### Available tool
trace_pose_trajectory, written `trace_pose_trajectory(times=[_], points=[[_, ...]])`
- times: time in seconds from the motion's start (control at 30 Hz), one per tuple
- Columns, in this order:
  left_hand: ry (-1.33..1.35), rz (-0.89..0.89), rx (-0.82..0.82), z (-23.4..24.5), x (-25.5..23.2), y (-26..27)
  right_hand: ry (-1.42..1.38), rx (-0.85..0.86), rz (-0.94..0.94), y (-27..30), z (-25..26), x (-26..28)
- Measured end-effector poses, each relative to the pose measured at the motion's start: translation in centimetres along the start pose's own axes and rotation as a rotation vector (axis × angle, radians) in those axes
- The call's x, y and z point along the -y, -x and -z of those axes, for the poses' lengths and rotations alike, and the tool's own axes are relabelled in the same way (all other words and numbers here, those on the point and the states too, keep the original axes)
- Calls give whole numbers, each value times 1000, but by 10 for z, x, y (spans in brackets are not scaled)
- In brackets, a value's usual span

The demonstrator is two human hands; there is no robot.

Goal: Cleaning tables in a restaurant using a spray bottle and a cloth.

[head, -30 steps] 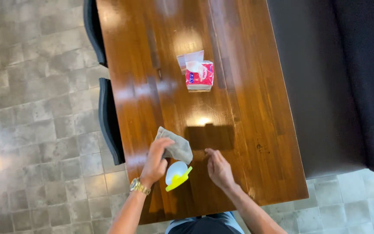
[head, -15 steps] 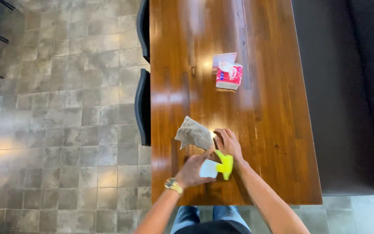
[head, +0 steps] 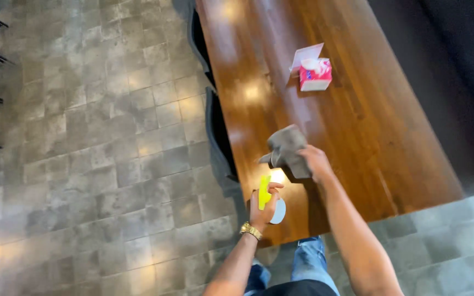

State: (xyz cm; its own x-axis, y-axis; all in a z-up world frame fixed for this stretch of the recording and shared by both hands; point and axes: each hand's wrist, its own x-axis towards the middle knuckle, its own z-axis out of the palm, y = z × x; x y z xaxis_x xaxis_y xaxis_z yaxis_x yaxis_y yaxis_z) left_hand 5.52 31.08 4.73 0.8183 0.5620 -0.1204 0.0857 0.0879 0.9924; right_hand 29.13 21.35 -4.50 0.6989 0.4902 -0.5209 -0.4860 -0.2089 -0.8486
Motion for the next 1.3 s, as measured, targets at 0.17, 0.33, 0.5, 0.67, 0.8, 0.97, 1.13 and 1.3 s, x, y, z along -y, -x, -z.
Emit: trace_pose_trajectory(times=[0.17,0.33,0.5,0.67,0.8,0.97,1.13,1.3], points=[[-35,-90,151,84,-20,10,-812,201,26,111,-31,45],[-91,-11,307,107,-50,-6,-990,241,147,160,-97,81],[-420,-33,248,95,-91,-33,-1241,214,272,107,-122,3],[-461,68,221,100,-66,-88,-1257,51,385,98,-160,22],[-520,42,259,102,-33,-148,-1287,71,442,85,-166,46],[-436,-48,190,84,-60,-200,-1528,108,545,66,-154,75],[-222,52,394,74,-87,-232,-1253,-345,570,67,-100,57],[-563,107,755,78,-112,-273,-283,-590,502,94,-76,79]])
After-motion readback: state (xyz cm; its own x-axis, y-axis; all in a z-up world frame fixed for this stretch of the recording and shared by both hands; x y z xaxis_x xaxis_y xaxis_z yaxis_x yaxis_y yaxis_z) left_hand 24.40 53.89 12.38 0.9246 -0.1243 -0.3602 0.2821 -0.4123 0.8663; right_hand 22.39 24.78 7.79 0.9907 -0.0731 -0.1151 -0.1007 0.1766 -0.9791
